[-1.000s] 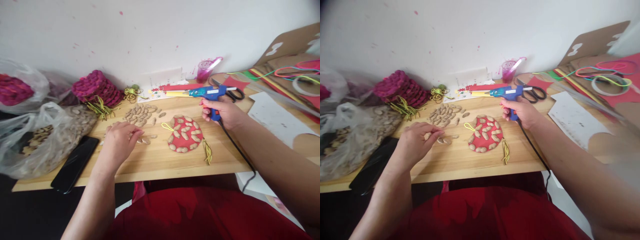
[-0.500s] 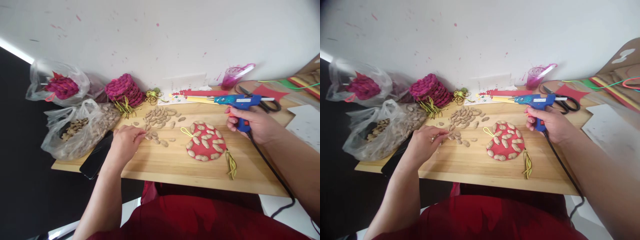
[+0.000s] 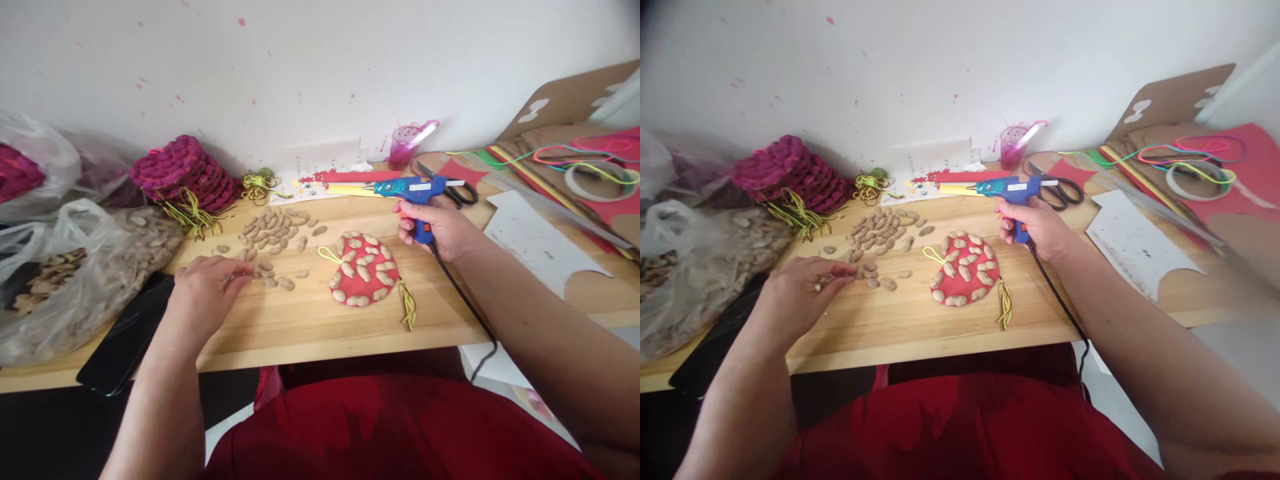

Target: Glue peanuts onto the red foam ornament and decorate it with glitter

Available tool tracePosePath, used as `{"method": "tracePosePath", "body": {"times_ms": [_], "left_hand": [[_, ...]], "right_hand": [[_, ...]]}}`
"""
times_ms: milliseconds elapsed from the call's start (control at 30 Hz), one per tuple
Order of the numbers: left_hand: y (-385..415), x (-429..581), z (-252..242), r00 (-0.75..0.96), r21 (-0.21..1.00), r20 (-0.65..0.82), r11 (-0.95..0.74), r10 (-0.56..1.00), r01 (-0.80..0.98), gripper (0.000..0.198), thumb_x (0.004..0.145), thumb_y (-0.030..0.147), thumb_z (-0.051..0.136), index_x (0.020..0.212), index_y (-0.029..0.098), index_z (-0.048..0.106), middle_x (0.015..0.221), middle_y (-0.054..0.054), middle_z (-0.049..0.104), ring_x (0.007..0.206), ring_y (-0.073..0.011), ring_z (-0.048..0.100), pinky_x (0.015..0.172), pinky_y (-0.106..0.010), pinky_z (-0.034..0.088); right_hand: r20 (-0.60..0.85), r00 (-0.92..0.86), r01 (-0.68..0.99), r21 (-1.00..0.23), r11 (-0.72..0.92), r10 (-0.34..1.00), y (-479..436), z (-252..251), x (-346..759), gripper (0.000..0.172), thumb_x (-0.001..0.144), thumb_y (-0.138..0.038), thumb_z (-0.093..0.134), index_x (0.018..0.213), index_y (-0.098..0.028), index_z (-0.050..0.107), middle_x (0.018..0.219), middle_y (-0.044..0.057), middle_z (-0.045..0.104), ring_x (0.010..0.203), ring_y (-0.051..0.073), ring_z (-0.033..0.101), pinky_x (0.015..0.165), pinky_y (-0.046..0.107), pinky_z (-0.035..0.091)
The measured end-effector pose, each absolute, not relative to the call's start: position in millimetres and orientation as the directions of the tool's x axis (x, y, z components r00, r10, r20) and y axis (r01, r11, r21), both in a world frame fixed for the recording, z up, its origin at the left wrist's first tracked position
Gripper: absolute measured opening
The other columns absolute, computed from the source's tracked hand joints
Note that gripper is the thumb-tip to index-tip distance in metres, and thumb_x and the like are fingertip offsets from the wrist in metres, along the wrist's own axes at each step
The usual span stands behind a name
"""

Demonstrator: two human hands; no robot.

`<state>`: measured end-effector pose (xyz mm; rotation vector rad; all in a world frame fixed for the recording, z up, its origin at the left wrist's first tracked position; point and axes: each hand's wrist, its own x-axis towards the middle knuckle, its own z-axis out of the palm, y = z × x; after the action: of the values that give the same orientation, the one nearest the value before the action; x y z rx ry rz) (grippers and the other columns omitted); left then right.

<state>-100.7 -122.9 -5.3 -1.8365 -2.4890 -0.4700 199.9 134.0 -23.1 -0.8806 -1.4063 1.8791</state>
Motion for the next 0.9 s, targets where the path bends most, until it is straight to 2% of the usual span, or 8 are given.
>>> {"method": "tracePosePath", "body": {"times_ms": [200, 300, 467, 767, 900], "left_hand": [[-124.3, -99.1, -7.9, -0.265, 0.267, 0.238, 0.199, 0.934, 0.943, 0.010, 0.089, 0.029, 0.063, 0.089, 0.029, 0.073, 0.090, -0.005, 0.076, 0.092, -0.0302, 0.067, 0.085, -0.046, 0.049], [-125.8, -96.6, -5.5, -0.244, 0.296, 0.234, 0.170, 0.941, 0.940, 0.010, 0.089, 0.028, 0.063, 0.088, 0.027, 0.074, 0.091, -0.004, 0.077, 0.090, -0.0267, 0.069, 0.086, -0.043, 0.050], [-131.0, -97.3, -0.1, -0.282, 0.322, 0.189, 0.212, 0.941, 0.923, 0.018, 0.091, 0.037, 0.063, 0.087, 0.025, 0.075, 0.092, -0.003, 0.078, 0.090, -0.0249, 0.070, 0.084, -0.039, 0.050], [-137.2, -95.1, -2.8, -0.298, 0.364, 0.169, 0.222, 0.939, 0.905, 0.011, 0.090, 0.031, 0.067, 0.087, 0.024, 0.074, 0.090, -0.003, 0.076, 0.088, -0.0219, 0.068, 0.085, -0.037, 0.050], [-134.6, -85.4, -3.2, -0.266, 0.372, 0.236, 0.166, 0.934, 0.913, 0.008, 0.090, 0.026, 0.068, 0.085, 0.023, 0.074, 0.087, -0.003, 0.074, 0.088, -0.0221, 0.066, 0.084, -0.038, 0.049]], "right_hand": [[-0.162, -0.582, -0.085, -0.963, -0.257, 0.797, 132.4, -20.7, 199.2, 0.030, 0.073, -0.035, 0.087, 0.083, -0.017, 0.064, 0.061, -0.002, 0.053, 0.052, 0.012, 0.053, 0.043, 0.023, 0.040], [-0.151, -0.568, -0.087, -0.967, -0.242, 0.809, 130.1, -19.1, 198.6, 0.025, 0.076, -0.030, 0.085, 0.082, -0.019, 0.064, 0.064, -0.001, 0.054, 0.054, 0.011, 0.052, 0.046, 0.024, 0.041], [-0.167, -0.568, -0.071, -0.966, -0.250, 0.806, 129.9, -17.7, 198.4, 0.022, 0.076, -0.029, 0.084, 0.081, -0.018, 0.066, 0.065, 0.000, 0.052, 0.055, 0.012, 0.051, 0.046, 0.026, 0.039], [-0.194, -0.536, -0.047, -0.965, -0.259, 0.822, 129.7, -15.6, 196.1, 0.021, 0.070, -0.031, 0.087, 0.076, -0.018, 0.071, 0.061, 0.001, 0.051, 0.053, 0.012, 0.048, 0.043, 0.026, 0.039], [-0.194, -0.537, -0.047, -0.965, -0.259, 0.821, 130.0, -15.3, 195.9, 0.019, 0.071, -0.030, 0.086, 0.076, -0.018, 0.072, 0.060, 0.001, 0.050, 0.053, 0.012, 0.049, 0.044, 0.026, 0.040]]}}
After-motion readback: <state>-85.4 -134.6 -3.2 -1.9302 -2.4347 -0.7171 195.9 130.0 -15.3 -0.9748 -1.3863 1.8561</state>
